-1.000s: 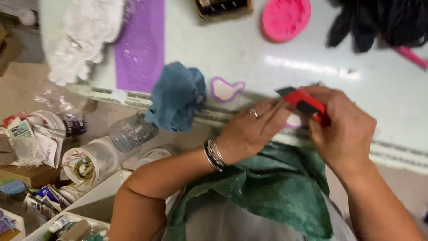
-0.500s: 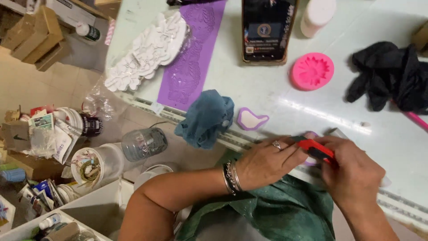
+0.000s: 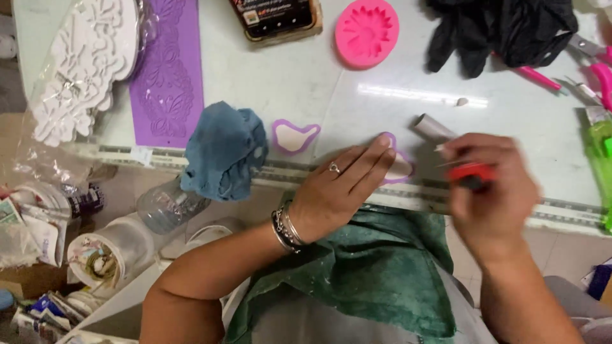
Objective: Trimming excess material from a small clay mold using a utility knife to finish the piece.
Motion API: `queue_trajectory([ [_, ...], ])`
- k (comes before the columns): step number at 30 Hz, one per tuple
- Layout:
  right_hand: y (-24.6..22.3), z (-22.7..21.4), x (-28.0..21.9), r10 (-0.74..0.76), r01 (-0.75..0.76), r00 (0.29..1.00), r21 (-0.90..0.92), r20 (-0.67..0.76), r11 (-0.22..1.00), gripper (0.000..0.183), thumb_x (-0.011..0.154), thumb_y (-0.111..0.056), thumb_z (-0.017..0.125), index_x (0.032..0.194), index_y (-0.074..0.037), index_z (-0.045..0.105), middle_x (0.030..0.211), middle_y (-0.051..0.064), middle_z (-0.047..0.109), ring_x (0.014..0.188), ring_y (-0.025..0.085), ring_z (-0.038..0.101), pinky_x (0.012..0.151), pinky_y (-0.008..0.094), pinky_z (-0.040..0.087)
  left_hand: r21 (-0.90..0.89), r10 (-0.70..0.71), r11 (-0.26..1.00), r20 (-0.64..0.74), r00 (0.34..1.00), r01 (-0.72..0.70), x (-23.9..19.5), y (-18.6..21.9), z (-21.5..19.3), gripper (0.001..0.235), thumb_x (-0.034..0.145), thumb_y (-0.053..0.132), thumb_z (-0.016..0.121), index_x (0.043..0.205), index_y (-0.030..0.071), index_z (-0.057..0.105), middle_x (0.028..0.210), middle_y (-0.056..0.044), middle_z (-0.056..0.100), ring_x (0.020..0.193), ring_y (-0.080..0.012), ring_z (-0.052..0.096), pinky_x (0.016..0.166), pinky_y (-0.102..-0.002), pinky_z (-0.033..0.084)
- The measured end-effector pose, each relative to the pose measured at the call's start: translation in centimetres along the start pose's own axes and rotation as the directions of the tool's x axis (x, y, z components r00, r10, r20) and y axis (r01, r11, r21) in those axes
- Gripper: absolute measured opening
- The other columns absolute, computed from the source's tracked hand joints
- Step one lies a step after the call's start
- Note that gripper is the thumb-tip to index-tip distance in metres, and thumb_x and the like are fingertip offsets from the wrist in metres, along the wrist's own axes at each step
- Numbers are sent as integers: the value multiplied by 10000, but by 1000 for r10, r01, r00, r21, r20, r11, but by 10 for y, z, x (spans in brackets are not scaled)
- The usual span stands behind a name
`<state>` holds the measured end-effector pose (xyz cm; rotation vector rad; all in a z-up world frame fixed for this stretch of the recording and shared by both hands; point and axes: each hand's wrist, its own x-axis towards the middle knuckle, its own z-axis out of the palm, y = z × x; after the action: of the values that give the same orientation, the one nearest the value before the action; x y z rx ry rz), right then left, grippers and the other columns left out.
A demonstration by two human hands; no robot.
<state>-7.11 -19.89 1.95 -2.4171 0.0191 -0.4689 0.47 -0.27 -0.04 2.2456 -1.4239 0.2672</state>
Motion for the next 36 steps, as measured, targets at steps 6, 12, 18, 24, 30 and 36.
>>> queue_trajectory([
  [6,11,-21,24,206,-221,973,162,105,962,127,968,194,587,1064,131,533,1034,213,620,935,265,596,790,320,460,-195,-154,970,-44,987,142,-10,2,5,496,925,158,722,1276,-1,411,1306,-148,438,1061,-245,648,729,-306,607],
  [12,43,-13,43,180,-167,968,-86,175,982,100,957,107,620,1031,42,626,1019,131,663,970,257,576,842,354,428,-137,-196,971,5,981,195,-6,6,2,690,919,348,718,1368,16,312,1357,-131,409,1155,-217,596,803,-315,613],
  [18,51,-9,42,279,-294,937,47,211,955,234,893,172,440,1043,53,575,1022,173,638,952,238,651,822,294,476,-56,-158,986,0,987,158,6,4,0,514,940,335,663,1296,31,451,1307,-89,491,1152,-182,559,936,-305,546],
  [24,48,-12,26,181,-136,969,-252,166,958,82,1041,-3,701,1111,-20,663,937,146,565,803,309,514,722,388,373,-239,-110,967,-69,992,90,5,-3,-2,481,933,150,655,1306,-3,392,1288,-145,524,1148,-234,589,956,-338,555],
  [30,33,-21,2,232,-214,968,-163,96,963,176,1099,69,733,1179,110,582,997,214,581,765,289,505,685,365,391,-458,51,889,102,993,2,-7,-20,1,693,831,124,767,1321,-11,296,1321,-157,486,1177,-251,533,1053,-354,471],
  [36,1,-21,-7,484,-491,871,121,82,863,153,1087,51,634,1115,27,486,914,102,479,674,116,386,617,225,331,-262,35,965,165,986,9,-4,-8,-9,739,847,317,758,1344,36,289,1340,-134,451,1201,-246,495,1039,-363,481],
])
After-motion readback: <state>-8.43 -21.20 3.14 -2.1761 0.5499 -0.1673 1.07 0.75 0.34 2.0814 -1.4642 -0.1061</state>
